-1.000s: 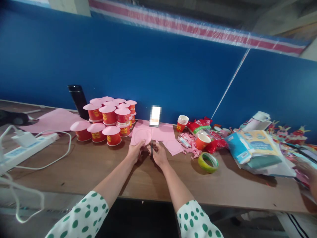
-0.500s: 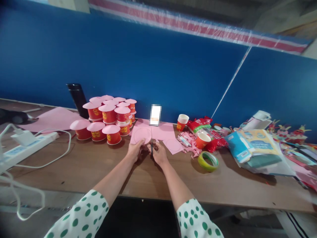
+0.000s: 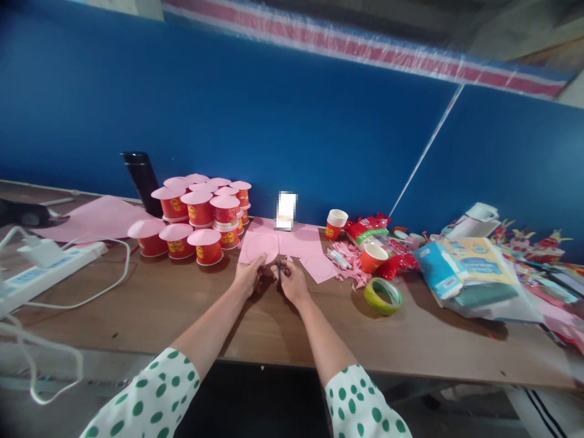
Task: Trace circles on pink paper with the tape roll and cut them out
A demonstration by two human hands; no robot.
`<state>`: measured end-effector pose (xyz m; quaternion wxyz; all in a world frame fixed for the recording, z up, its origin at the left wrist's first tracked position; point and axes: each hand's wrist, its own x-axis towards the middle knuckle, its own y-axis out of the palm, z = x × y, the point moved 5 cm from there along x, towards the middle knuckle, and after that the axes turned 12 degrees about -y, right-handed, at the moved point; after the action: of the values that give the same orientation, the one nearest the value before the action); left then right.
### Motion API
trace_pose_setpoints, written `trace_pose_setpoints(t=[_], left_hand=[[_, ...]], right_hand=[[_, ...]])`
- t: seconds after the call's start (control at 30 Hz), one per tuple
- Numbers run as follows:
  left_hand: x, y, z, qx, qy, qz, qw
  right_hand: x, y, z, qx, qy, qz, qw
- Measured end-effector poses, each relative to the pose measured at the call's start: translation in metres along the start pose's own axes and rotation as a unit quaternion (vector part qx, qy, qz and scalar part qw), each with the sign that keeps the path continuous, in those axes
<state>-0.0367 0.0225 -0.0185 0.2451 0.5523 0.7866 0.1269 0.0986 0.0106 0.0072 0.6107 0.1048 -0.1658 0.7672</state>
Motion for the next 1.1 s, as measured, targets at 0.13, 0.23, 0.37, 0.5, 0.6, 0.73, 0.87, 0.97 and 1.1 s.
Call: trace_pose_setpoints(t=[0.13,0.23,0.37,0.5,0.6,0.73,0.87,0.97,1.1], left_hand=[[-0.0009,0.0006,-0.0012,0.001,0.005,0.005,1.0],[0.0006,-0.0002,0.0002,0.005,0.006,0.004,1.0],[0.0035,-0.0015,0.0026,0.006,0.008,0.003,1.0],[0.0045,-0.0012,0.0036,0.005,0.011,0.009,1.0],[0.0041,-0.0006,0.0036,0.002,0.01,0.014,1.0],[0.0033,-0.0005,0.003,-0.001,0.006,0.013,1.0],[0.0026,-0.0006,0.0023,-0.005,0.0,0.009,1.0],[0.0015,-0.0003,0.0012,-0.009,0.0,0.007,1.0],[-0.0015,0.0017,-0.0019,-0.019,0.001,0.011,1.0]], right_hand=[[0.0002,-0.0005,-0.0012,-0.005,-0.007,0.0,1.0],[0.0002,-0.0004,-0.0029,-0.002,-0.004,-0.004,1.0],[-0.0002,0.0001,-0.0013,0.004,0.004,0.001,1.0],[-0.0007,0.0001,0.0015,0.012,0.013,0.002,1.0],[-0.0006,0.0006,0.0022,0.017,0.013,0.002,1.0],[-0.0002,0.0007,0.0019,0.009,0.009,0.001,1.0],[0.0001,-0.0003,0.0005,0.001,0.002,-0.001,1.0],[0.0003,-0.0012,-0.0009,-0.006,-0.005,-0.001,1.0],[0.0007,-0.002,-0.0023,-0.015,-0.005,-0.002,1.0]])
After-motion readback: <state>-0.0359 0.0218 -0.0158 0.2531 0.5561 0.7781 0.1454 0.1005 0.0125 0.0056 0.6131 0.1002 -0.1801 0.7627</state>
